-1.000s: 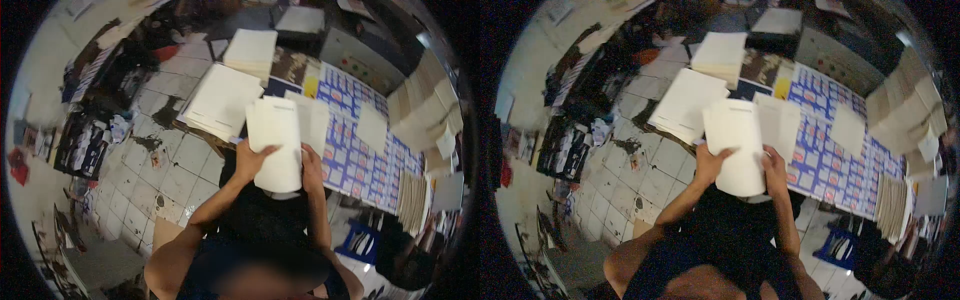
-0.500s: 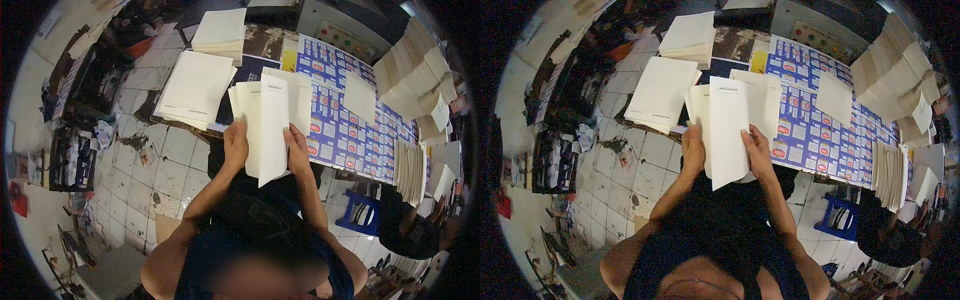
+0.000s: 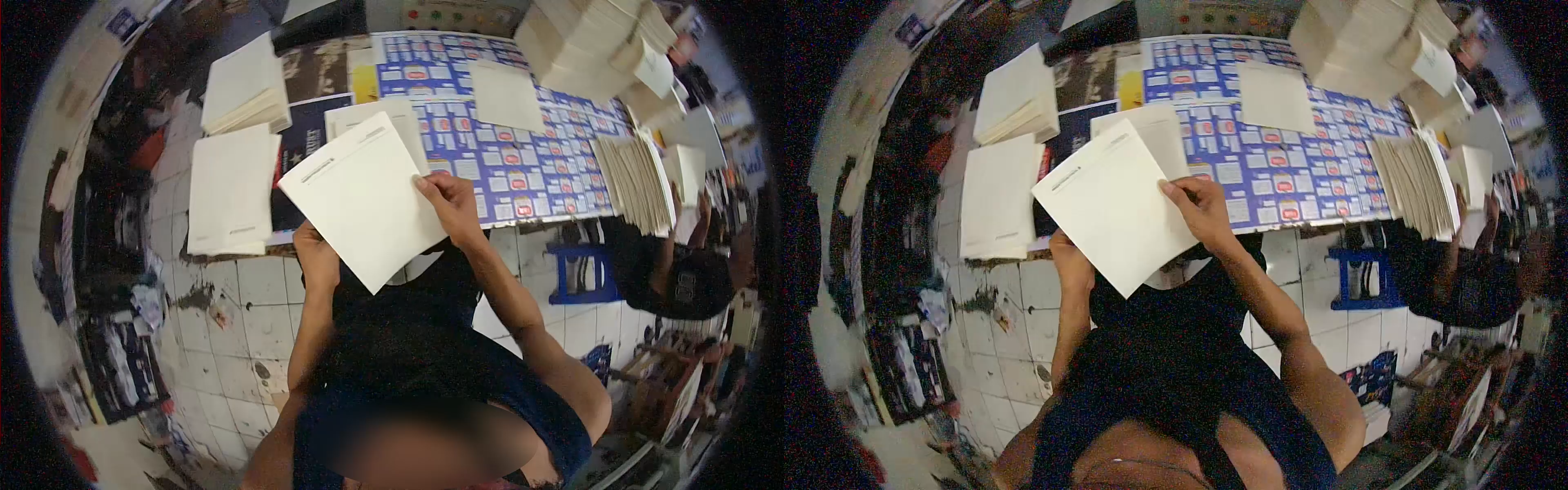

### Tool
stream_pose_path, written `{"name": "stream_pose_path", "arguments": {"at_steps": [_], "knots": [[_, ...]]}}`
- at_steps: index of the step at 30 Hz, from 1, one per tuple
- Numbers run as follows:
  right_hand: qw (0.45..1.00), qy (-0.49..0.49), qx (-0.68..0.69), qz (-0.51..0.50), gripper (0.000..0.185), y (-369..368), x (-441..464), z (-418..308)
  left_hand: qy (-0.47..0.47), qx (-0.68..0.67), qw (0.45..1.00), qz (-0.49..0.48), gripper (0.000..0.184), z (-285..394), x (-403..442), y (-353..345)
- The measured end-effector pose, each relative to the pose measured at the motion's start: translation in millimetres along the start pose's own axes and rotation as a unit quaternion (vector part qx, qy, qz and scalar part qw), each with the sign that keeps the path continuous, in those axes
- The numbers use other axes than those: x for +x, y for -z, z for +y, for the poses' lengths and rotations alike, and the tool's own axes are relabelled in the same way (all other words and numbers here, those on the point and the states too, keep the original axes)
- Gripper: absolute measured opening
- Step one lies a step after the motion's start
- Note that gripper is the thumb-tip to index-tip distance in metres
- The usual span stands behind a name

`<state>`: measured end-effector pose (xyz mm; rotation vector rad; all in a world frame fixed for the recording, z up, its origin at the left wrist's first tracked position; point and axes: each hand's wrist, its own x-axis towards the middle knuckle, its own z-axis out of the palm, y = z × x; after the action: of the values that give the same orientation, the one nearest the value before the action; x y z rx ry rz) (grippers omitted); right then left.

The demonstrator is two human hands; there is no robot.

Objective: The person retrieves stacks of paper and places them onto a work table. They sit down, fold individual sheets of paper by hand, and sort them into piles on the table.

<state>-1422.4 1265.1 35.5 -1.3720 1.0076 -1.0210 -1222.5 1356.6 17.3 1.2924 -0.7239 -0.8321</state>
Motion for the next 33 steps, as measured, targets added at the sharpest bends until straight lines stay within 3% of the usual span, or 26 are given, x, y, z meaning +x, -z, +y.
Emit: {"name": "stream_pose_path", "arguments": {"at_steps": [7, 11, 12, 15, 18, 21, 24, 27, 29, 30, 33], "knots": [[0.995, 0.064, -0.074, 0.008, 0.028, 54, 32, -25, -0.031, -0.034, 0.997, -0.055, 0.018, 13, 26, -41], [0.991, 0.130, -0.026, 0.028, 0.019, 60, 41, -34, 0.059, -0.207, 0.975, -0.048, 0.043, 1, 37, -71], [0.985, 0.167, -0.049, 0.020, 0.018, 63, 40, -42, 0.191, -0.217, 0.954, -0.072, 0.045, -37, 52, -61], [0.961, 0.249, -0.117, 0.025, 0.014, 71, 40, -61, 0.238, -0.413, 0.857, -0.197, 0.045, -39, 57, -80], [0.952, 0.259, -0.151, 0.064, 0.012, 86, 49, -56, 0.156, -0.206, 0.959, -0.116, 0.045, -16, 55, -100], [0.960, 0.234, -0.141, 0.066, 0.012, 96, 54, -52, 0.110, -0.103, 0.983, -0.102, 0.048, -11, 60, -104], [0.959, 0.237, -0.127, 0.090, 0.014, 109, 66, -51, 0.061, -0.198, 0.976, -0.070, 0.054, 3, 58, -109], [0.950, 0.207, -0.142, 0.185, 0.021, 131, 90, -45, 0.084, -0.131, 0.985, -0.077, 0.059, 15, 68, -97], [0.930, 0.252, -0.091, 0.250, 0.022, 157, 126, -34, 0.084, -0.125, 0.987, -0.049, 0.060, 30, 74, -94], [0.922, 0.220, -0.161, 0.276, 0.023, 176, 139, -39, 0.099, -0.157, 0.980, -0.076, 0.057, 24, 83, -82], [0.912, 0.144, -0.158, 0.350, 0.033, 228, 191, -3, 0.101, -0.207, 0.966, -0.117, 0.051, 24, 97, -67]]}}
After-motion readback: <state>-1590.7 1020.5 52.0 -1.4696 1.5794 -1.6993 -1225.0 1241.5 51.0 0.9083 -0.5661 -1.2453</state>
